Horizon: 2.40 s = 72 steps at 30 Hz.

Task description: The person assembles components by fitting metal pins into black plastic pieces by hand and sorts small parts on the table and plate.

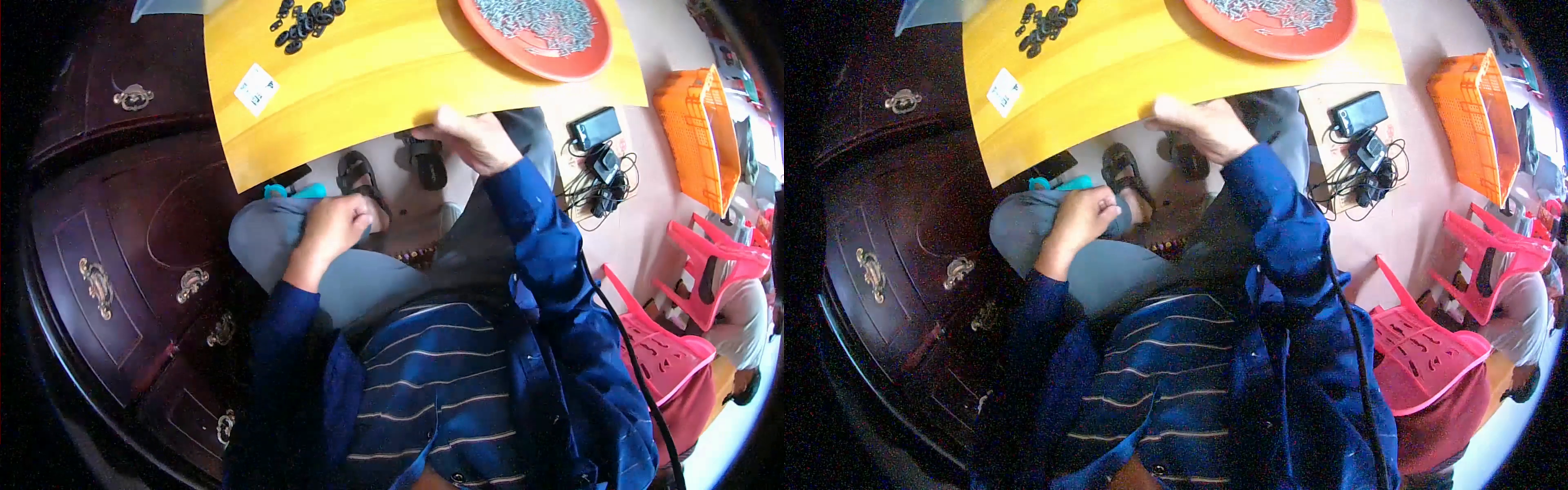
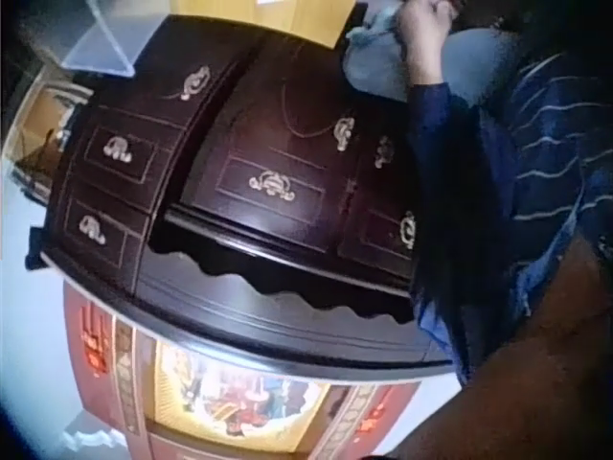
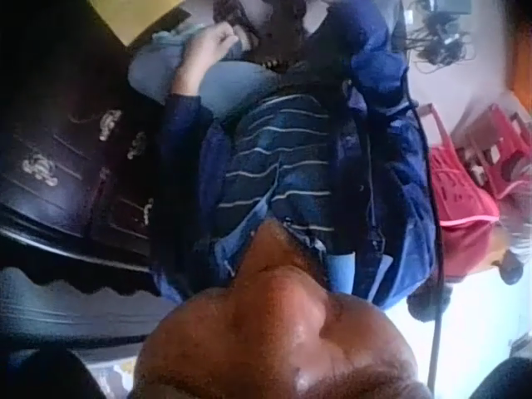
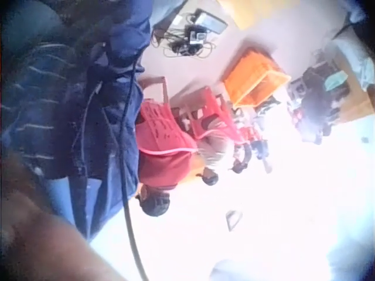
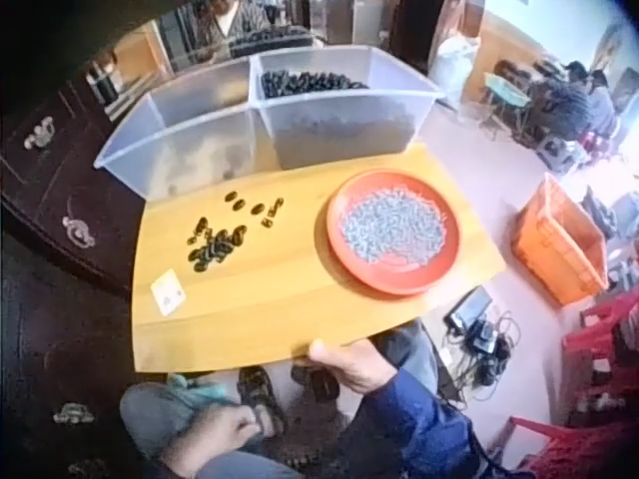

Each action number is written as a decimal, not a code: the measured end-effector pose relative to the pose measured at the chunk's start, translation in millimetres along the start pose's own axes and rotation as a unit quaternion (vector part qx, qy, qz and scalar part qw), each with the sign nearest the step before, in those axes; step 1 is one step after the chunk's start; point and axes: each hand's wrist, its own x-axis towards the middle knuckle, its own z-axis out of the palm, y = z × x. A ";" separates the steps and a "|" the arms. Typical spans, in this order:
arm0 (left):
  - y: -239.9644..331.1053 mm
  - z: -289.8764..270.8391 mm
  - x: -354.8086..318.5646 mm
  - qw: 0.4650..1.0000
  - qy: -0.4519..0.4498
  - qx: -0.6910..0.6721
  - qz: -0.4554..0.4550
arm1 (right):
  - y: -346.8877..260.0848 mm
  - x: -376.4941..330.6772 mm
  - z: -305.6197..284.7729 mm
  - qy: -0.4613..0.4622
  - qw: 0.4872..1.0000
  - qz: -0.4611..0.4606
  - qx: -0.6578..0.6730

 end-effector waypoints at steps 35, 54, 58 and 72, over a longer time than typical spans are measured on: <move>-152.5 223.1 270.2 0.988 0.046 0.075 0.130 | 7.0 -60.0 -43.6 0.149 0.686 -0.145 -0.697; -201.2 188.7 223.0 0.996 0.040 0.039 0.066 | 6.5 -74.8 -49.9 0.167 0.720 -0.080 -0.668; -233.2 196.2 157.7 0.999 0.001 0.043 0.028 | 14.3 -71.2 -51.8 0.170 0.668 -0.122 -0.714; -242.0 228.5 105.8 0.999 -0.048 -0.003 0.004 | 21.4 -74.5 -61.4 0.168 0.708 -0.120 -0.675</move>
